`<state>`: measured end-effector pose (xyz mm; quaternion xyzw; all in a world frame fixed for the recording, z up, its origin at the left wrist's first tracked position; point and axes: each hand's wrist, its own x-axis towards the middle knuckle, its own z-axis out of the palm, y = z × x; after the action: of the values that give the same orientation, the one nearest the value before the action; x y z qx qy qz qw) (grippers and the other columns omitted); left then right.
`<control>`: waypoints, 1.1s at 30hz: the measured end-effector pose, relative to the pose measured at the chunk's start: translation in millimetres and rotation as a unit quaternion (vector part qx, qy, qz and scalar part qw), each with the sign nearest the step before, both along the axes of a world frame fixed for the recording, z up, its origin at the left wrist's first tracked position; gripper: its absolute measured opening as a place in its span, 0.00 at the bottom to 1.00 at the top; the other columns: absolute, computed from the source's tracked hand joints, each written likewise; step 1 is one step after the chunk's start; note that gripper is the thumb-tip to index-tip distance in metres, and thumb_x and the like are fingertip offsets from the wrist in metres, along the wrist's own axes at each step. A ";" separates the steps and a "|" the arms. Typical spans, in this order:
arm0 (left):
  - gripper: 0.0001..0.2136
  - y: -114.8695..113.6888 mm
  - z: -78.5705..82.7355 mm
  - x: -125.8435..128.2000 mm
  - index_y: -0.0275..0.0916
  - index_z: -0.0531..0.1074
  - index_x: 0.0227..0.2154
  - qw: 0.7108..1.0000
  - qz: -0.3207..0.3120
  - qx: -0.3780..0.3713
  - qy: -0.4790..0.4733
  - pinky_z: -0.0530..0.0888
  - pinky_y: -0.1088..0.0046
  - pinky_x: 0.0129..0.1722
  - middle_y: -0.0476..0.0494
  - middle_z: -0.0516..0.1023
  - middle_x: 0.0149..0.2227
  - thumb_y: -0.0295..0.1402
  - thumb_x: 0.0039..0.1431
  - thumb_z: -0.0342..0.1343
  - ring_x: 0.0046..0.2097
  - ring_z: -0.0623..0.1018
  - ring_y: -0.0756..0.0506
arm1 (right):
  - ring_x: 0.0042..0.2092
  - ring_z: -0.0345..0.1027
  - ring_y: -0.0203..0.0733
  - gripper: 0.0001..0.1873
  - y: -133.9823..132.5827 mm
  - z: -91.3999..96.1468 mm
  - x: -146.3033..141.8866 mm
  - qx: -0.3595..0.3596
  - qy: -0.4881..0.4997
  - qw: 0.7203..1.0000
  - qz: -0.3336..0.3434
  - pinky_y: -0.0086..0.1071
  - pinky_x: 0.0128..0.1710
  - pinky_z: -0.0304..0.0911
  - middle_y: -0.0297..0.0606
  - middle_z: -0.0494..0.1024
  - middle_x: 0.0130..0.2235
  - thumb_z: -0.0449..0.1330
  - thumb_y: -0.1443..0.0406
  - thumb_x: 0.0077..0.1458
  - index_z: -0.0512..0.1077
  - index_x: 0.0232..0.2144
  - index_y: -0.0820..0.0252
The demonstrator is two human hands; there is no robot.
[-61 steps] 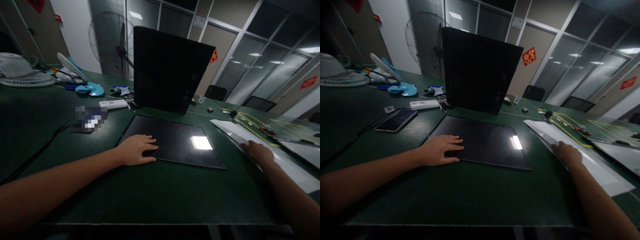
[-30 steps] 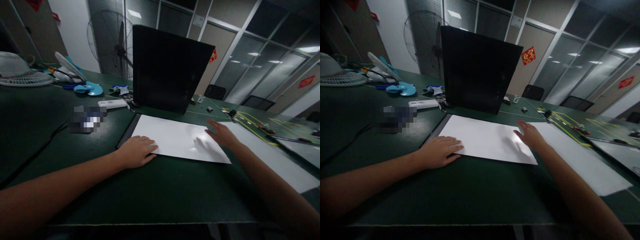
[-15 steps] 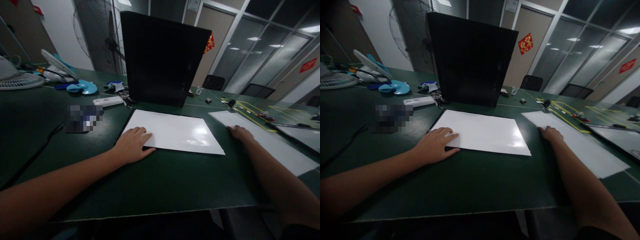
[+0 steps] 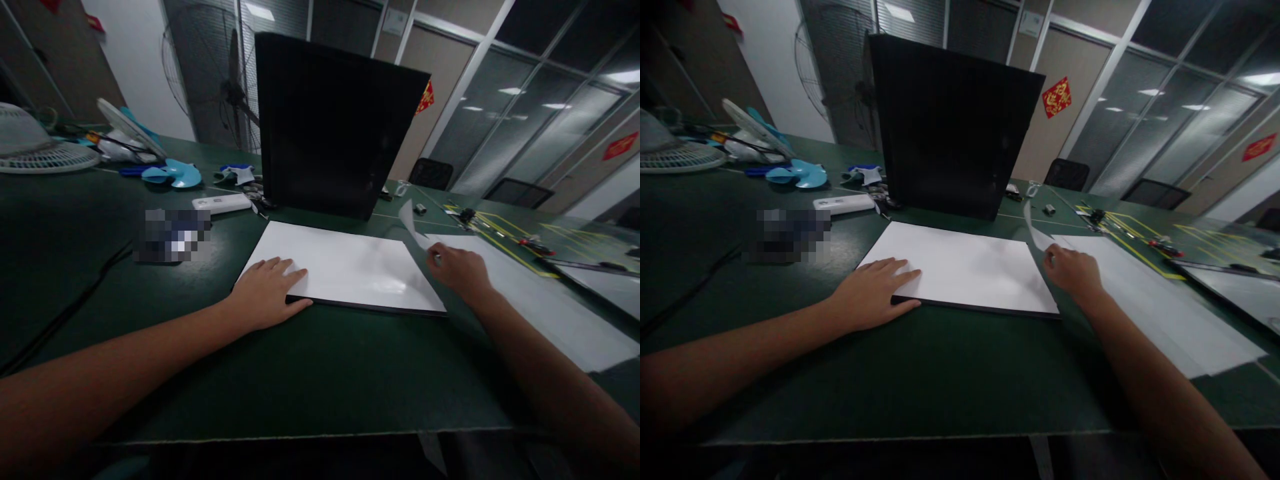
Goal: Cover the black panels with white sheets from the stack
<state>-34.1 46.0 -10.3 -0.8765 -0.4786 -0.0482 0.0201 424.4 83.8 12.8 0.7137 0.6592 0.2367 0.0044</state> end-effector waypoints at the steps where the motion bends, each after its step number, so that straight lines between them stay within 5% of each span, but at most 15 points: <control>1: 0.36 0.1 -0.4 -0.3 0.47 0.65 0.68 1.000 -0.001 0.001 0.000 0.66 0.43 0.64 0.33 0.65 0.70 0.63 0.67 0.44 0.69 0.66 0.27 | 0.38 0.78 0.53 0.20 -5.5 -0.8 -16.1 -0.016 -0.012 0.998 0.057 0.40 0.37 0.67 0.47 0.84 0.42 0.51 0.56 0.67 0.77 0.51 0.56; 5: 0.38 0.3 -3.2 -0.7 0.45 0.60 0.70 1.000 0.003 0.009 -0.015 0.65 0.44 0.65 0.32 0.63 0.71 0.63 0.66 0.46 0.69 0.66 0.27 | 0.39 0.78 0.50 0.19 -26.4 -8.2 -66.8 -0.079 -0.010 0.965 0.251 0.38 0.36 0.68 0.42 0.84 0.44 0.50 0.57 0.69 0.79 0.49 0.53; 11: 0.51 -0.9 -6.2 1.5 0.39 0.41 0.76 0.996 0.023 0.072 -0.052 0.59 0.45 0.70 0.28 0.40 0.77 0.63 0.60 0.55 0.74 0.53 0.23 | 0.51 0.77 0.51 0.19 -41.9 -16.0 -95.1 -0.134 0.103 0.893 0.416 0.48 0.50 0.72 0.39 0.82 0.53 0.52 0.57 0.71 0.78 0.55 0.49; 15: 0.37 0.1 -4.9 0.2 0.50 0.57 0.72 0.994 -0.073 0.078 -0.037 0.49 0.46 0.73 0.40 0.44 0.77 0.59 0.65 0.53 0.76 0.50 0.29 | 0.62 0.70 0.50 0.25 -44.0 -15.7 -96.7 -0.178 0.174 0.848 0.468 0.52 0.61 0.66 0.35 0.73 0.64 0.56 0.56 0.70 0.68 0.67 0.45; 18: 0.31 0.5 -2.2 -0.5 0.46 0.71 0.64 0.993 -0.096 0.068 -0.018 0.47 0.47 0.74 0.40 0.56 0.75 0.59 0.67 0.50 0.75 0.54 0.30 | 0.64 0.68 0.52 0.27 -36.6 -16.7 -88.9 -0.161 0.188 0.847 0.470 0.54 0.62 0.64 0.37 0.72 0.65 0.55 0.55 0.69 0.65 0.68 0.45; 21: 0.34 0.1 1.1 -0.3 0.40 0.76 0.59 0.994 -0.080 0.072 0.002 0.49 0.47 0.73 0.36 0.64 0.71 0.61 0.67 0.47 0.73 0.59 0.30 | 0.62 0.70 0.55 0.25 -18.0 -19.5 -67.5 -0.070 0.170 0.899 0.397 0.56 0.62 0.63 0.43 0.76 0.61 0.53 0.54 0.70 0.71 0.64 0.52; 26: 0.35 -0.5 5.9 0.9 0.32 0.78 0.52 0.995 -0.013 0.092 0.034 0.56 0.46 0.70 0.29 0.78 0.58 0.60 0.68 0.41 0.64 0.72 0.29 | 0.57 0.73 0.56 0.27 19.6 -23.2 8.3 0.014 0.125 0.981 0.150 0.52 0.60 0.64 0.50 0.79 0.56 0.46 0.52 0.72 0.77 0.56 0.61; 29: 0.35 -0.5 6.2 1.7 0.32 0.78 0.49 0.993 0.044 0.098 0.050 0.57 0.45 0.69 0.28 0.81 0.50 0.61 0.67 0.42 0.59 0.76 0.28 | 0.61 0.68 0.60 0.30 32.4 -30.3 72.4 0.009 0.099 0.995 0.000 0.54 0.61 0.61 0.54 0.75 0.60 0.47 0.51 0.71 0.73 0.61 0.61; 33: 0.34 0.4 2.5 0.7 0.36 0.72 0.61 0.991 0.057 0.113 0.049 0.54 0.46 0.70 0.30 0.68 0.67 0.59 0.67 0.46 0.68 0.66 0.26 | 0.68 0.55 0.72 0.46 39.1 -50.7 148.0 -0.043 0.138 0.971 -0.188 0.62 0.63 0.56 0.68 0.63 0.67 0.48 0.38 0.65 0.62 0.68 0.67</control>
<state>-33.5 46.4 -7.9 -0.8410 -0.5179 -0.0584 0.1454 572.3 122.9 -37.9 0.8499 0.5169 0.1023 -0.0109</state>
